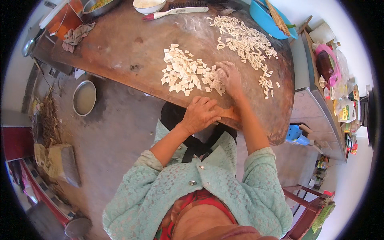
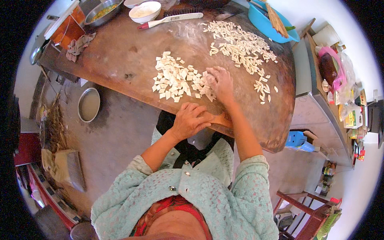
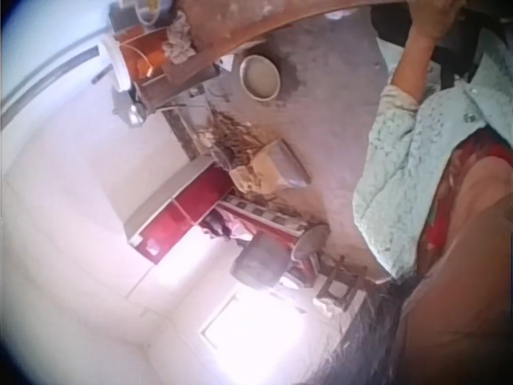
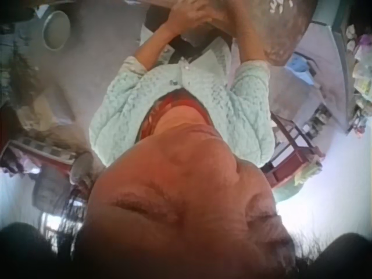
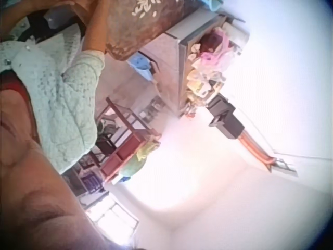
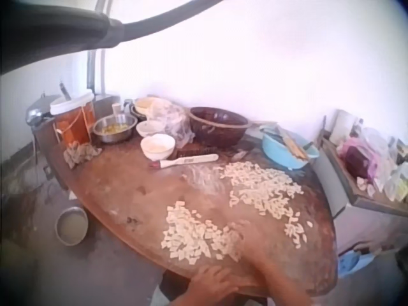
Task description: The person repeatedly presses small pieces of dough against a wooden comb-like tool on a table, shaping them into uniform diamond-shaped pieces. The person handles the dough pieces one at a time, pressing and sliding them along the tool to form consistent shapes.
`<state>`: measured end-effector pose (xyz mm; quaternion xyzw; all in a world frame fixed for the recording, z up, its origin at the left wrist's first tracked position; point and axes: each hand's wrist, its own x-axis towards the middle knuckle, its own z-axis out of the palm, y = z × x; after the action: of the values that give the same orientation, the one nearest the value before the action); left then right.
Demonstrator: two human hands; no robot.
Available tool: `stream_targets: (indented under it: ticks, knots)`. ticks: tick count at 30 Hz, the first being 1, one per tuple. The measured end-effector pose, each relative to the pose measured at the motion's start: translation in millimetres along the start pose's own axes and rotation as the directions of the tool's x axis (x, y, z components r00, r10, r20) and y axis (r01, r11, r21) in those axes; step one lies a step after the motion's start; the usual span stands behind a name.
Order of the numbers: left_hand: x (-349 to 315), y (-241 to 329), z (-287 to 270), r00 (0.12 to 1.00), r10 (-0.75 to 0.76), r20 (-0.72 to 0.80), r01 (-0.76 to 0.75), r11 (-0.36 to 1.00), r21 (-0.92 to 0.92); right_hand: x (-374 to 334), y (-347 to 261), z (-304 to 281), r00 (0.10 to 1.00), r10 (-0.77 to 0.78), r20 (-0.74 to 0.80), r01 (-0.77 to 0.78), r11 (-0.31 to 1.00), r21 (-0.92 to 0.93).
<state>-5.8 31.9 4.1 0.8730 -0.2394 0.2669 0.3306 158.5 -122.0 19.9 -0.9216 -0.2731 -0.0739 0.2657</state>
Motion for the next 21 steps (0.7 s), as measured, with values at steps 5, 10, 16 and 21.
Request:
stream_targets:
  ticks: [5,10,16,21]
  knots:
    - [4,3,-4,1.000,-0.002,0.024,0.001,1.000,0.027,14,-2,-12,0.998,-0.054,0.021,0.049,0.981,0.186]
    - [11,14,-8,0.998,-0.046,0.046,0.042,0.996,0.077,-21,-32,-4,0.948,-0.272,0.163,0.276,0.961,0.002]
    - [9,18,-7,0.995,-0.066,0.069,0.059,0.994,0.092,-62,-28,-26,0.986,-0.132,0.106,0.127,0.990,0.058]
    - [12,18,-5,0.997,-0.036,0.062,0.032,0.998,0.058,-83,-19,-35,0.985,-0.170,-0.029,0.173,0.979,0.112]
